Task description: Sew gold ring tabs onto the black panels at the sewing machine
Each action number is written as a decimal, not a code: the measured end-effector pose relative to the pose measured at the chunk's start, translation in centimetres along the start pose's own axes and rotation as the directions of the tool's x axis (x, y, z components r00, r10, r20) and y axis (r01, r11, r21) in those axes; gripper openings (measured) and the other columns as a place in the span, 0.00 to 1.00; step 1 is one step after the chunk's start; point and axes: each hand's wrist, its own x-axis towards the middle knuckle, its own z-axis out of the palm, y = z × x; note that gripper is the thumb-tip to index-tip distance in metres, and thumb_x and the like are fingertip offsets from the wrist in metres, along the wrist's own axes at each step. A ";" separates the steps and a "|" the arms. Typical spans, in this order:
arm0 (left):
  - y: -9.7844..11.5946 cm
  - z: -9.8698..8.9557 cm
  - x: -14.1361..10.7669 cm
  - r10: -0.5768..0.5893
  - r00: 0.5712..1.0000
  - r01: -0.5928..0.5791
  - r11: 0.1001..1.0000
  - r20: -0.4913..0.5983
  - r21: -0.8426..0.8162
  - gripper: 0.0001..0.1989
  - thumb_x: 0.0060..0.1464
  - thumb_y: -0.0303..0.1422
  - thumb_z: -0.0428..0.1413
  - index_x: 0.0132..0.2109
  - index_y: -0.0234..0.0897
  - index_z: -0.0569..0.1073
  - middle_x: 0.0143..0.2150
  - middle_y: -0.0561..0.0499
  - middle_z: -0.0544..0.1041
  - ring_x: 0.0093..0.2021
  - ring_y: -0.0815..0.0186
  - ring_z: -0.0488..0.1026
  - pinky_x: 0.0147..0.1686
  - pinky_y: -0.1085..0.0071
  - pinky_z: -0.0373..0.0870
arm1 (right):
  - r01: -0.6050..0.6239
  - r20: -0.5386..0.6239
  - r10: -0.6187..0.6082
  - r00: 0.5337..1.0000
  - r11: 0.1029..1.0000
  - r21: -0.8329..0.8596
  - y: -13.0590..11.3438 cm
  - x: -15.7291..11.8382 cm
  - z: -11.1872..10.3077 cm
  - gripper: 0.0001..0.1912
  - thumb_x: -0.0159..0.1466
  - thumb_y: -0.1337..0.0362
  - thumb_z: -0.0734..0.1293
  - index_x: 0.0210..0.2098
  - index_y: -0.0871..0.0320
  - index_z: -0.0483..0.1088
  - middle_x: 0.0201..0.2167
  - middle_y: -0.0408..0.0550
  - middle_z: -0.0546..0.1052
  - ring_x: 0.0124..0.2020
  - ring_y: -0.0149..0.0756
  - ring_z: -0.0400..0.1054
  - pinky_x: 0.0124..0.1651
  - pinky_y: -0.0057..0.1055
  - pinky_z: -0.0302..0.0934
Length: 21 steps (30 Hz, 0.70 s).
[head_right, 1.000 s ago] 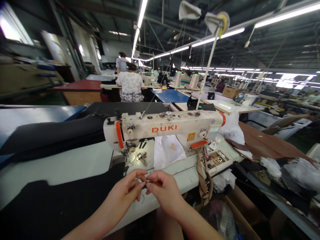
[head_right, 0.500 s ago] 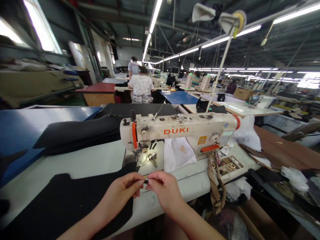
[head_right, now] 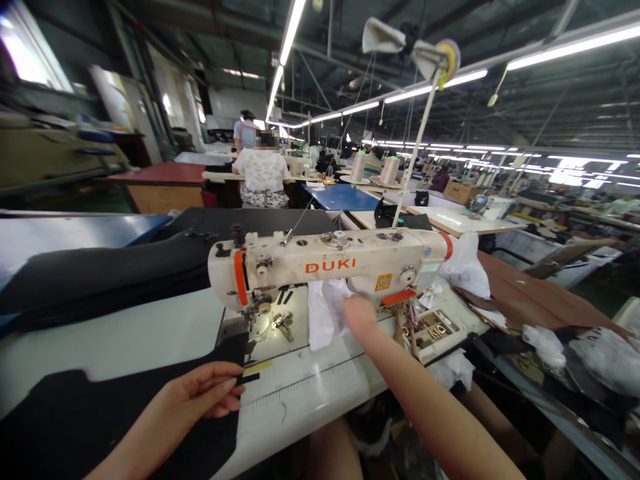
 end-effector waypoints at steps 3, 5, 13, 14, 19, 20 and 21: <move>0.0 -0.3 -0.2 -0.012 1.000 0.012 1.000 -0.003 -0.005 0.20 0.36 0.45 0.62 0.34 0.36 0.75 0.27 0.49 0.79 0.27 0.61 0.77 0.29 0.68 0.75 | 0.012 0.021 -0.013 1.000 1.000 0.023 -0.2 -0.1 0.8 0.14 0.65 0.60 0.64 0.50 0.58 0.67 0.50 0.51 0.70 0.46 0.40 0.68 0.47 0.39 0.66; -0.1 -0.4 -0.3 -0.013 1.000 0.013 1.000 0.002 -0.011 0.20 0.36 0.45 0.62 0.34 0.36 0.75 0.27 0.49 0.80 0.28 0.61 0.77 0.30 0.67 0.75 | 0.014 0.032 -0.015 0.999 0.999 0.033 -0.3 0.0 0.9 0.14 0.66 0.60 0.63 0.49 0.57 0.67 0.50 0.52 0.69 0.46 0.38 0.68 0.47 0.39 0.65; -0.2 -0.5 -0.9 -0.012 0.999 0.014 0.999 0.043 -0.038 0.18 0.37 0.44 0.60 0.33 0.35 0.75 0.26 0.50 0.80 0.28 0.63 0.76 0.31 0.70 0.72 | -0.020 0.030 0.018 0.999 0.997 0.074 -1.0 -0.7 -0.2 0.06 0.62 0.64 0.65 0.34 0.61 0.71 0.37 0.50 0.75 0.38 0.36 0.70 0.43 0.36 0.64; -0.3 -0.6 -1.0 -0.013 0.999 0.015 0.999 0.040 -0.041 0.18 0.38 0.44 0.60 0.33 0.35 0.75 0.27 0.49 0.80 0.28 0.63 0.77 0.31 0.70 0.72 | -0.020 0.033 0.017 0.999 0.995 0.094 -1.2 -1.2 -0.2 0.04 0.60 0.66 0.66 0.30 0.61 0.71 0.33 0.49 0.75 0.36 0.37 0.70 0.42 0.35 0.63; -0.1 -0.6 -1.5 0.003 0.999 -0.001 0.999 0.044 -0.052 0.16 0.39 0.43 0.59 0.33 0.35 0.74 0.29 0.49 0.80 0.29 0.64 0.76 0.31 0.70 0.71 | -0.032 0.142 -0.020 0.990 0.934 0.355 -4.1 -5.1 0.5 0.05 0.56 0.63 0.65 0.26 0.57 0.70 0.25 0.43 0.76 0.30 0.36 0.72 0.35 0.31 0.63; 0.1 -0.5 -1.6 0.014 0.999 -0.012 0.998 0.047 -0.060 0.16 0.40 0.42 0.58 0.33 0.35 0.74 0.28 0.49 0.79 0.29 0.64 0.76 0.31 0.70 0.71 | -0.056 0.181 -0.032 0.983 0.886 0.460 -4.9 -5.9 0.6 0.06 0.56 0.61 0.66 0.27 0.57 0.70 0.24 0.43 0.76 0.29 0.36 0.72 0.34 0.30 0.63; 0.2 -0.3 -1.8 0.027 0.998 -0.023 0.997 0.050 -0.072 0.16 0.40 0.42 0.58 0.33 0.35 0.74 0.26 0.50 0.79 0.28 0.65 0.76 0.31 0.70 0.71 | -0.083 0.213 -0.043 0.976 0.833 0.547 -5.8 -6.8 0.6 0.07 0.54 0.60 0.67 0.27 0.57 0.71 0.23 0.43 0.76 0.28 0.35 0.71 0.34 0.30 0.63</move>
